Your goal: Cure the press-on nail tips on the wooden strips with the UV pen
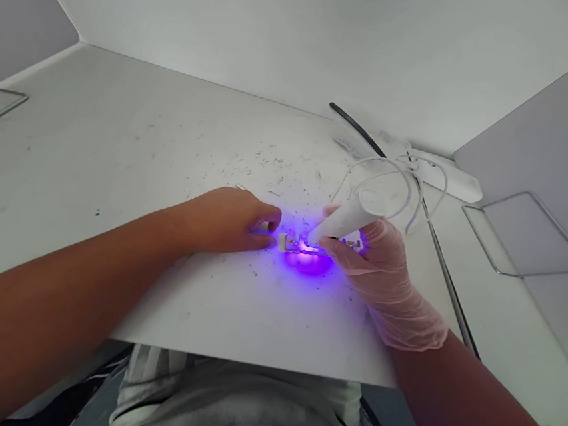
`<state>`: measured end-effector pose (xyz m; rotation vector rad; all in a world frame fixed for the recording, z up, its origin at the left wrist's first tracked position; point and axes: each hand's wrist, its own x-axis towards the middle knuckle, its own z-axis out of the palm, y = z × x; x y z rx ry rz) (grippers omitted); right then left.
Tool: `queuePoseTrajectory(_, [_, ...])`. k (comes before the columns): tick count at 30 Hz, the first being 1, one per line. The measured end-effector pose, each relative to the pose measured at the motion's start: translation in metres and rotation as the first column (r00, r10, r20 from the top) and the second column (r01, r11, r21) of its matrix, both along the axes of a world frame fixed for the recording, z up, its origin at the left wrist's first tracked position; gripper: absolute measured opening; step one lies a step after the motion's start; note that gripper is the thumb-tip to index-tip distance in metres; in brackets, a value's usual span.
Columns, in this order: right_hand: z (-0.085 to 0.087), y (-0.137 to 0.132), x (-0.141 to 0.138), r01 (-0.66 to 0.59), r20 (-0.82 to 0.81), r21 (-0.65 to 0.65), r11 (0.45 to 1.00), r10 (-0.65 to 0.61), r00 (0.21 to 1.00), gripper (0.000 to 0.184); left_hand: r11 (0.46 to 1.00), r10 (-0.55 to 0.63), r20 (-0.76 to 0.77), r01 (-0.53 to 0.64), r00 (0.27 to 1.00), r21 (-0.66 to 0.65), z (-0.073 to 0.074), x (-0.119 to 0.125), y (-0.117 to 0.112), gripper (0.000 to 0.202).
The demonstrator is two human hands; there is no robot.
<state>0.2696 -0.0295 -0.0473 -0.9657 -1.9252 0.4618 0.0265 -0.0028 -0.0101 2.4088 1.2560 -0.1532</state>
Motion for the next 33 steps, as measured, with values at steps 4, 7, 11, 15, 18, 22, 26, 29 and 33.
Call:
queuePoseTrajectory(4, [0.0005,0.0009,-0.0002,-0.013,0.002,0.011,1.0,0.013,1.0,0.01,1.0,-0.001,0.001,0.001,1.0,-0.001,-0.0006,-0.0003,0.0005,0.025])
queuePoseTrajectory(7, [0.0011,0.0015,-0.0005,-0.013,0.011,0.029,0.999,0.013,1.0,0.009,1.0,0.004,0.008,-0.004,1.0,-0.003,-0.001,-0.0006,0.0007,0.024])
queuePoseTrajectory(11, [0.0004,0.0021,-0.0003,-0.012,0.015,0.034,0.999,0.012,1.0,0.009,1.0,0.005,0.018,-0.005,1.0,-0.011,-0.0009,-0.0009,0.0007,0.024])
queuePoseTrajectory(15, [-0.0004,0.0025,0.0001,-0.011,0.019,0.038,0.999,0.01,1.0,0.009,1.0,0.002,0.015,-0.002,1.0,-0.005,-0.0008,-0.0011,0.0008,0.024])
queuePoseTrajectory(18, [-0.0005,0.0026,0.0004,-0.018,0.022,0.059,0.998,0.017,1.0,0.009,1.0,-0.006,0.01,0.006,1.0,-0.003,-0.0008,-0.0012,0.0009,0.023])
queuePoseTrajectory(22, [-0.0009,0.0021,0.0005,-0.023,0.017,0.054,0.998,0.022,1.0,0.011,1.0,-0.006,-0.001,0.006,1.0,-0.008,-0.0013,-0.0014,0.0012,0.024])
queuePoseTrajectory(26, [-0.001,0.0016,-0.0001,-0.018,0.011,0.044,0.999,0.017,1.0,0.013,1.0,-0.008,0.0,0.008,1.0,-0.012,-0.0017,-0.0016,0.0017,0.024])
queuePoseTrajectory(29, [-0.0004,0.0018,-0.0006,-0.033,0.009,0.059,0.998,0.032,0.999,0.011,1.0,-0.002,0.002,0.002,1.0,-0.009,-0.0015,-0.0017,0.0016,0.023])
queuePoseTrajectory(33, [-0.0002,0.0026,-0.0006,-0.039,0.005,0.075,0.996,0.039,0.999,0.011,1.0,0.003,-0.005,-0.003,1.0,-0.013,-0.0011,-0.0018,0.0012,0.024])
